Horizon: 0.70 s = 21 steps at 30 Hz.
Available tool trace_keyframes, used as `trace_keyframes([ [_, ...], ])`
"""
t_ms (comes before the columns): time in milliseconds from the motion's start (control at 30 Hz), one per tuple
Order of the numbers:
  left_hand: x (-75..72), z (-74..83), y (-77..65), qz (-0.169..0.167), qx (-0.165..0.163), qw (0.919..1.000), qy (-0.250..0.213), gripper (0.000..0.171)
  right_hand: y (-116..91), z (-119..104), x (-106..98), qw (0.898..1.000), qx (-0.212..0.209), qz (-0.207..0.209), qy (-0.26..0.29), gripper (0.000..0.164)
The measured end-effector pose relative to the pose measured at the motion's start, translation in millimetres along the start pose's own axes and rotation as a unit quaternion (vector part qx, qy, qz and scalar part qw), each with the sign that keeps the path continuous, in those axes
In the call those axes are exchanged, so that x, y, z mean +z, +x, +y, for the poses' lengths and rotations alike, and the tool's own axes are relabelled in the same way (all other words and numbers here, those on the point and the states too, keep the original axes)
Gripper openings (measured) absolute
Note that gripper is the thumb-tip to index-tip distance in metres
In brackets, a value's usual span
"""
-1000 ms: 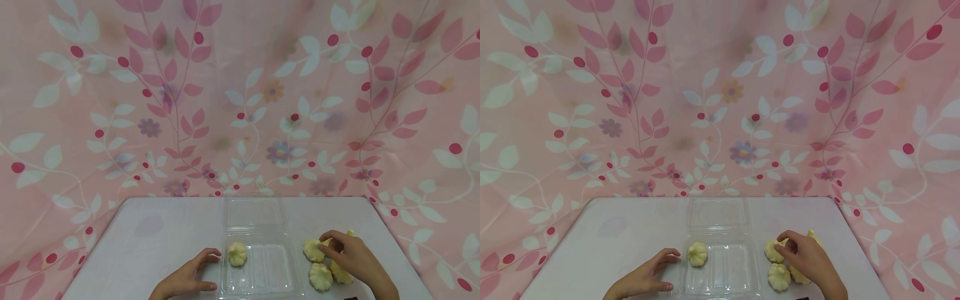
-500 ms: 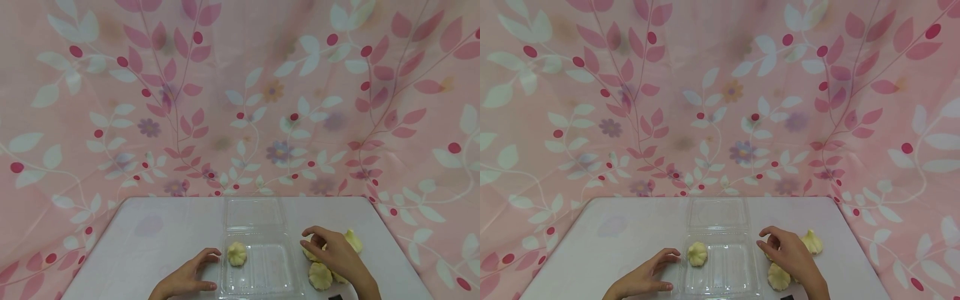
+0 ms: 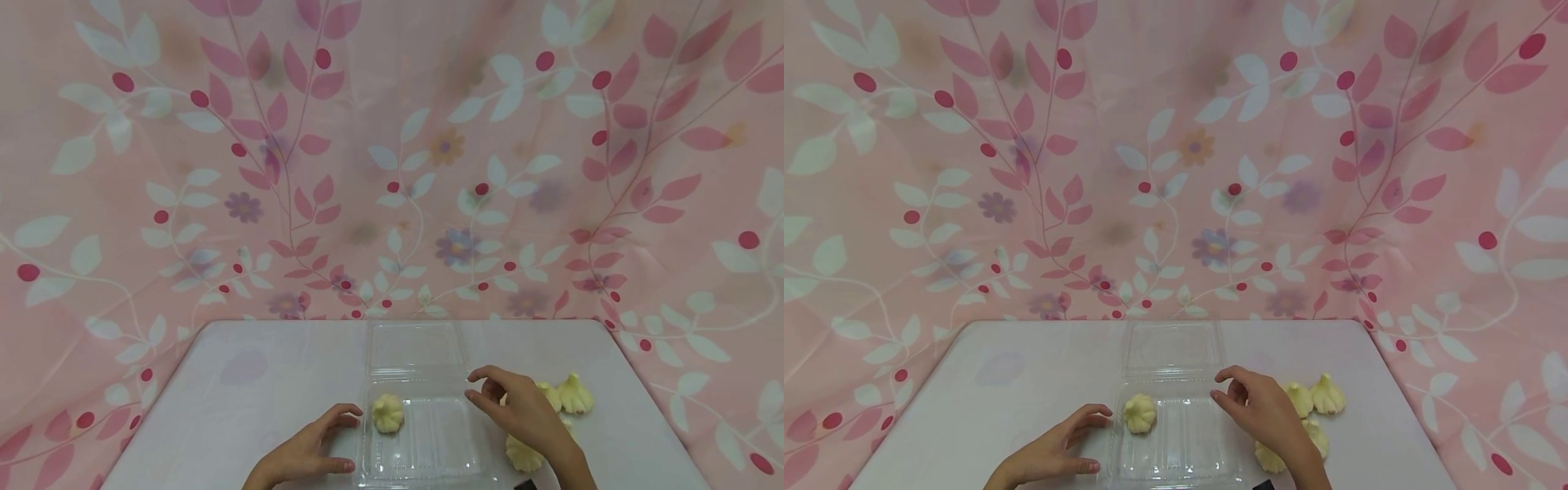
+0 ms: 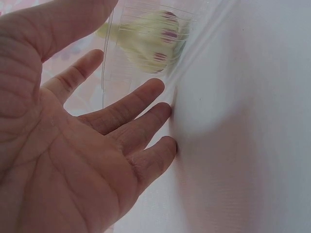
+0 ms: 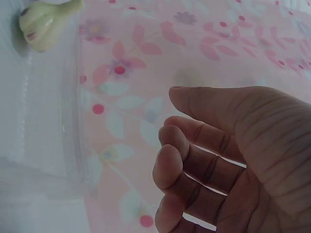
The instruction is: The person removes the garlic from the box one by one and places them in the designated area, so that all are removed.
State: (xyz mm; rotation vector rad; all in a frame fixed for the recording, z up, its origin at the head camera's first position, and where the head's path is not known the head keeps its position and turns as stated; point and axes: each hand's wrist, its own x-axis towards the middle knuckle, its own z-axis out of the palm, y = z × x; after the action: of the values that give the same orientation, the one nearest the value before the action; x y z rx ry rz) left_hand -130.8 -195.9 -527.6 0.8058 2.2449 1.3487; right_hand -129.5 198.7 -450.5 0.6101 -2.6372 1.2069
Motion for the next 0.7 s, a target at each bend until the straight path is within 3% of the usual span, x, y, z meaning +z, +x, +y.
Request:
trace_keyframes([
  [700, -0.4, 2.5, 0.2, 0.002, 0.006, 0.9999, -0.011, 0.074, 15.7, -16.7, 45.2, 0.998, 0.009, -0.026, 0.056, 0.017],
])
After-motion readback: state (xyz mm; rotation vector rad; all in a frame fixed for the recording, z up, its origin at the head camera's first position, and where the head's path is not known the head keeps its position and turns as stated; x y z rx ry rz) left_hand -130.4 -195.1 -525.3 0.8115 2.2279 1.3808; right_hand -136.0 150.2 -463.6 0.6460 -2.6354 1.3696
